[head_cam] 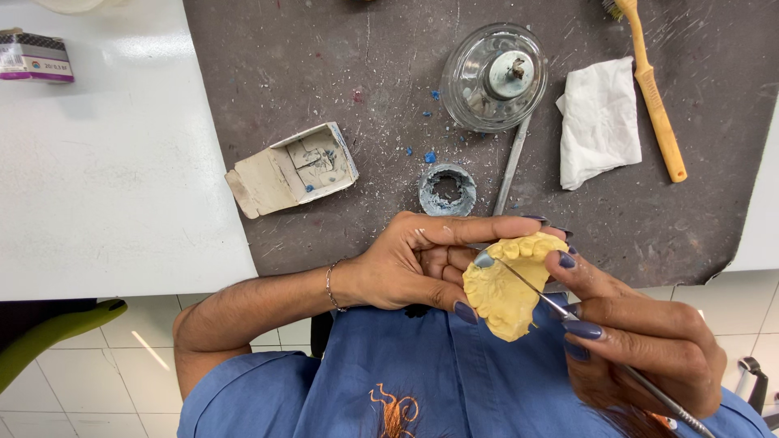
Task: The person holds a yellow dental impression model and uses a metal hand instrument to scrape and clean blue residue from the teeth area, rotating the model to reach different spots. They briefly brush the model with a toothbrush and continue scraping with the instrument, then set the model on the bench.
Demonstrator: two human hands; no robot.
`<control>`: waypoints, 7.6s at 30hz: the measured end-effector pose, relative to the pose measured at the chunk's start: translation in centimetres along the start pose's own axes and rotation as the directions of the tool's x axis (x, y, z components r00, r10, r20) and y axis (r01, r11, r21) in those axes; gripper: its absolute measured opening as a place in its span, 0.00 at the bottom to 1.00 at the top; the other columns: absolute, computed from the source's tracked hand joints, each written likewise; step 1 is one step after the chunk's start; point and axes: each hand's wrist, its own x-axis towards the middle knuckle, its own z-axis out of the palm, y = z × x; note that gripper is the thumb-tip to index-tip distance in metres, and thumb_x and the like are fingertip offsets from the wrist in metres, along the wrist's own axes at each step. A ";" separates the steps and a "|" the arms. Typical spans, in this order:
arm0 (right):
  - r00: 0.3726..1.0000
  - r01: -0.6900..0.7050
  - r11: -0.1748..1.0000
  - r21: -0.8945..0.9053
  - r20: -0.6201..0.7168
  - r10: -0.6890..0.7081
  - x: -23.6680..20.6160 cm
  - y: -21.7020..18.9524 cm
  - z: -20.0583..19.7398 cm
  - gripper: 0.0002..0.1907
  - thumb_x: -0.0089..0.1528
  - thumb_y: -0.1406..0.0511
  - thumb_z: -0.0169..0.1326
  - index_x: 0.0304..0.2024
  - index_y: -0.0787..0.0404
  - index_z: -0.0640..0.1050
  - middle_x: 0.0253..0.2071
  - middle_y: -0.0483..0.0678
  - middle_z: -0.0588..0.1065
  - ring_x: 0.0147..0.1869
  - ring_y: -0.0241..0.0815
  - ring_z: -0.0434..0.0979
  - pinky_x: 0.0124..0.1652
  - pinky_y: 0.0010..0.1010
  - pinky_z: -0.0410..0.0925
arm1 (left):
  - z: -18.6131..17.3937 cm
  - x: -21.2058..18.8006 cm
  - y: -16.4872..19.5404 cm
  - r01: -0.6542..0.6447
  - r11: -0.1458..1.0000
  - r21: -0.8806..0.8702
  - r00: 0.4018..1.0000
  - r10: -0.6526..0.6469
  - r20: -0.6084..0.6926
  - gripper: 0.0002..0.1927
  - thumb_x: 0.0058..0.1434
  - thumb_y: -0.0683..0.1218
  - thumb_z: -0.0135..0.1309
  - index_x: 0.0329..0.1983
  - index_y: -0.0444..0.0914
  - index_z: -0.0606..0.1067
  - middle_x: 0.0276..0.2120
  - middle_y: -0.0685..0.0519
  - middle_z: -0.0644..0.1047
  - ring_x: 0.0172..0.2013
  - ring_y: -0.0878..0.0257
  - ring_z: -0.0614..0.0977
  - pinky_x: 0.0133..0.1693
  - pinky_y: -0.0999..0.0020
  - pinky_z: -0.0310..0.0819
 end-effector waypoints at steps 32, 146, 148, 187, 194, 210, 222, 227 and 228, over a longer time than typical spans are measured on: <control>0.983 0.059 0.995 0.083 0.169 -0.073 1.1 2.4 -1.5 0.19 0.57 0.76 0.60 0.48 0.64 0.69 0.46 0.56 0.73 0.63 0.69 0.75 0.66 0.61 0.70 | 0.2 0.6 -0.3 -0.030 0.995 -0.096 0.999 0.027 -0.032 0.42 0.67 0.30 0.57 0.81 0.30 0.53 0.73 0.40 0.63 0.66 0.53 0.74 0.67 0.61 0.74; 0.986 -0.013 0.986 -0.169 0.162 0.041 2.6 -2.7 0.2 0.14 0.55 0.67 0.63 0.41 0.61 0.73 0.43 0.50 0.77 0.60 0.58 0.80 0.58 0.50 0.75 | -0.2 0.4 -0.3 -0.092 0.996 0.001 0.996 0.092 0.001 0.35 0.63 0.29 0.63 0.72 0.29 0.64 0.68 0.47 0.62 0.69 0.55 0.72 0.65 0.65 0.74; 0.984 -0.018 0.984 -0.177 0.173 0.049 2.5 -2.7 0.0 0.15 0.55 0.67 0.63 0.41 0.61 0.73 0.43 0.50 0.77 0.60 0.58 0.79 0.59 0.50 0.75 | -0.2 0.4 -0.3 -0.096 0.995 -0.004 0.995 0.096 0.005 0.35 0.63 0.29 0.63 0.72 0.29 0.64 0.68 0.47 0.62 0.69 0.55 0.72 0.65 0.65 0.74; 0.953 0.054 0.995 -0.083 0.301 -0.026 2.9 -2.0 -2.2 0.15 0.57 0.67 0.62 0.44 0.61 0.74 0.44 0.52 0.77 0.60 0.62 0.80 0.57 0.52 0.75 | 0.2 0.2 -0.1 -0.082 0.996 -0.028 0.996 0.083 0.037 0.33 0.64 0.28 0.63 0.71 0.30 0.67 0.67 0.47 0.63 0.66 0.54 0.75 0.62 0.64 0.78; 0.953 0.022 0.994 -0.112 0.301 0.013 3.1 -2.6 -2.0 0.14 0.58 0.67 0.62 0.44 0.61 0.74 0.43 0.51 0.77 0.59 0.61 0.80 0.57 0.51 0.77 | 0.1 0.3 -0.2 -0.084 0.996 -0.013 0.996 0.085 0.041 0.33 0.63 0.28 0.64 0.70 0.31 0.68 0.67 0.48 0.63 0.66 0.54 0.76 0.62 0.64 0.78; 0.933 -0.030 0.991 -0.130 0.352 0.074 3.0 -2.9 -2.8 0.17 0.55 0.66 0.62 0.45 0.59 0.73 0.45 0.51 0.77 0.61 0.58 0.81 0.59 0.51 0.75 | 0.0 0.3 -0.4 -0.100 0.995 -0.003 0.994 0.100 0.047 0.33 0.62 0.28 0.64 0.70 0.32 0.68 0.67 0.48 0.63 0.66 0.55 0.75 0.62 0.64 0.78; 0.901 -0.024 0.990 -0.137 0.426 0.081 3.5 -3.2 -3.4 0.13 0.61 0.63 0.56 0.47 0.59 0.73 0.46 0.51 0.77 0.61 0.59 0.80 0.61 0.54 0.75 | 0.1 0.4 -0.4 -0.111 0.994 0.003 0.992 0.111 0.060 0.33 0.64 0.27 0.63 0.70 0.33 0.68 0.68 0.48 0.63 0.65 0.55 0.72 0.62 0.64 0.78; 0.909 -0.052 0.993 -0.108 0.407 0.092 3.3 -3.2 -3.4 0.13 0.62 0.63 0.57 0.47 0.59 0.73 0.46 0.50 0.76 0.62 0.59 0.80 0.62 0.55 0.76 | 0.1 0.3 -0.2 -0.107 0.994 0.011 0.992 0.106 0.064 0.33 0.64 0.27 0.63 0.71 0.33 0.68 0.68 0.49 0.63 0.65 0.56 0.72 0.63 0.64 0.78; 0.910 -0.053 0.994 -0.093 0.404 0.086 3.3 -3.1 -3.4 0.14 0.62 0.64 0.57 0.48 0.59 0.72 0.47 0.50 0.76 0.62 0.60 0.80 0.62 0.55 0.77 | 0.1 0.3 -0.2 -0.103 0.995 0.009 0.993 0.103 0.062 0.33 0.64 0.27 0.63 0.71 0.33 0.68 0.67 0.49 0.63 0.65 0.56 0.72 0.63 0.64 0.78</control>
